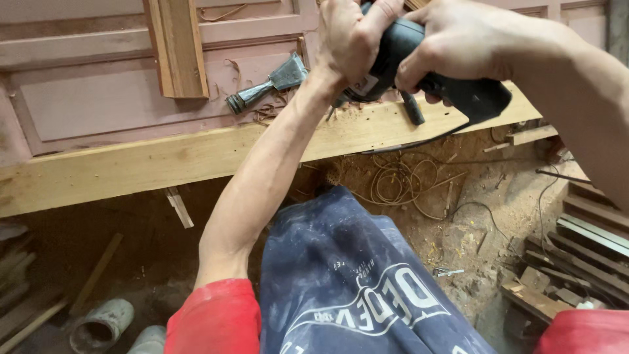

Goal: The person shaves a small wooden stick with a chisel, then uses a hammer to tap it into place on a wooden door frame. They adjust a metal bar clamp, use a power drill to secure components, and continue assembling the door structure.

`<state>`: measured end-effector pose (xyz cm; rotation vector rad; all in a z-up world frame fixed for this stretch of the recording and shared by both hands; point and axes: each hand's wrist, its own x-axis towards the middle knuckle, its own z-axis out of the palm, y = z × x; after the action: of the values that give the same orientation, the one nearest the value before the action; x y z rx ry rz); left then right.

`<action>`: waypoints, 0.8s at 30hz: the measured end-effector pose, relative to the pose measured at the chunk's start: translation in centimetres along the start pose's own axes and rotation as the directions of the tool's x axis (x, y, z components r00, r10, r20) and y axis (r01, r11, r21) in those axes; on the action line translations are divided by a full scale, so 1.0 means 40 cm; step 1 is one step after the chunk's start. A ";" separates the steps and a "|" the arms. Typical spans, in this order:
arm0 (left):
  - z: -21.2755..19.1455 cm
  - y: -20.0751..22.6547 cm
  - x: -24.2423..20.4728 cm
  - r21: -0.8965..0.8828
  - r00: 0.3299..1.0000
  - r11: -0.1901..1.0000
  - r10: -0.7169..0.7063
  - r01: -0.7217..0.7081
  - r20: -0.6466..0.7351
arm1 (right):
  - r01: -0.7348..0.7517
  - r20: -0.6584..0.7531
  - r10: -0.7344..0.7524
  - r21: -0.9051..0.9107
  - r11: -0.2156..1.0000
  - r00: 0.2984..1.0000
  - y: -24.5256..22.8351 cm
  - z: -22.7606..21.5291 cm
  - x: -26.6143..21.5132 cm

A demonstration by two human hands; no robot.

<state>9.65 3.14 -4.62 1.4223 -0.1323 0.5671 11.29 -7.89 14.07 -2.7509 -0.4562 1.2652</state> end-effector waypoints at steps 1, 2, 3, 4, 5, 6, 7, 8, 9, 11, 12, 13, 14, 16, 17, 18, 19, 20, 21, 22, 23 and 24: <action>0.002 0.005 -0.006 -0.010 0.999 1.000 -0.020 0.020 -0.031 | 0.027 0.006 -0.027 0.006 1.000 1.000 0.001 -0.001 0.002; 0.004 0.013 -0.013 -0.013 0.999 1.000 -0.025 0.025 -0.024 | 0.056 0.012 -0.056 0.012 0.998 0.998 0.002 -0.001 0.004; 0.005 0.022 -0.020 -0.015 0.999 0.999 -0.030 0.029 -0.018 | 0.056 0.020 -0.056 0.021 0.998 0.998 0.005 0.001 0.005; 0.005 0.032 -0.024 -0.018 0.999 0.999 -0.034 0.033 -0.009 | 0.056 0.026 -0.057 0.031 0.998 0.998 0.009 0.004 0.005; 0.003 0.043 -0.032 0.012 1.000 1.000 0.002 -0.002 0.001 | 0.056 0.032 -0.057 0.042 0.998 0.998 0.015 0.009 0.004; 0.004 0.057 -0.046 0.039 0.999 0.999 0.033 -0.034 0.015 | 0.035 0.039 -0.034 -0.032 0.999 0.999 0.025 0.019 0.000; 0.004 0.072 -0.062 0.065 0.997 0.996 0.064 -0.065 0.031 | 0.015 0.044 -0.011 -0.106 0.994 0.999 0.035 0.029 -0.007; 0.005 0.087 -0.076 0.073 0.996 0.994 0.073 -0.076 0.048 | -0.006 0.045 0.014 -0.178 0.984 0.999 0.045 0.038 -0.016; 0.004 0.102 -0.090 0.080 0.994 0.993 0.083 -0.088 0.065 | -0.018 0.059 0.030 -0.194 0.981 0.998 0.053 0.050 -0.026; 0.002 0.127 -0.116 0.071 0.992 0.992 0.096 -0.102 0.082 | -0.041 0.079 0.061 -0.228 0.973 0.995 0.060 0.064 -0.042; 0.000 0.139 -0.130 0.055 0.992 0.993 0.095 -0.100 0.084 | 0.029 0.052 -0.019 -0.193 0.981 0.998 0.060 0.066 -0.047; -0.003 0.146 -0.139 0.038 0.992 0.994 0.095 -0.099 0.087 | 0.100 0.020 -0.098 -0.160 0.982 0.995 0.056 0.067 -0.049; -0.007 0.149 -0.147 0.029 0.992 0.995 0.093 -0.096 0.085 | 0.169 -0.015 -0.172 -0.124 0.978 0.985 0.050 0.069 -0.051; -0.016 0.151 -0.157 0.013 0.992 0.995 0.093 -0.095 0.085 | 0.121 0.031 -0.118 -0.103 0.987 0.993 0.031 0.069 -0.049; -0.021 0.152 -0.160 0.016 0.993 0.996 0.091 -0.092 0.072 | 0.096 0.052 -0.092 -0.093 0.991 0.994 0.020 0.065 -0.050; -0.027 0.153 -0.162 0.021 0.994 0.996 0.088 -0.089 0.058 | 0.027 0.129 -0.008 -0.147 0.989 0.992 0.007 0.061 -0.048; -0.031 0.155 -0.164 0.026 0.995 0.996 0.085 -0.087 0.044 | -0.036 0.201 0.078 -0.205 0.978 0.977 -0.006 0.057 -0.048; -0.035 0.155 -0.168 0.020 0.995 0.995 0.093 -0.093 0.038 | -0.088 0.268 0.163 -0.271 0.959 0.950 -0.018 0.052 -0.045; -0.039 0.155 -0.173 0.015 0.995 0.995 0.100 -0.100 0.032 | -0.063 0.247 0.121 -0.230 0.971 0.961 -0.029 0.051 -0.043; -0.040 0.159 -0.186 0.011 0.995 0.995 0.098 -0.099 0.023 | -0.036 0.234 0.081 -0.190 0.981 0.969 -0.034 0.053 -0.044; -0.040 0.164 -0.201 0.015 0.996 0.996 0.089 -0.089 0.011 | -0.008 0.219 0.041 -0.151 0.989 0.975 -0.038 0.058 -0.045; -0.040 0.165 -0.208 0.020 0.996 0.995 0.093 -0.093 -0.005 | -0.037 0.267 0.092 -0.202 0.979 0.959 -0.041 0.062 -0.045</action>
<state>-0.84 2.52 -2.43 1.4387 -0.1891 0.6509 7.92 -7.00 14.07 -2.7734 -0.5414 1.7191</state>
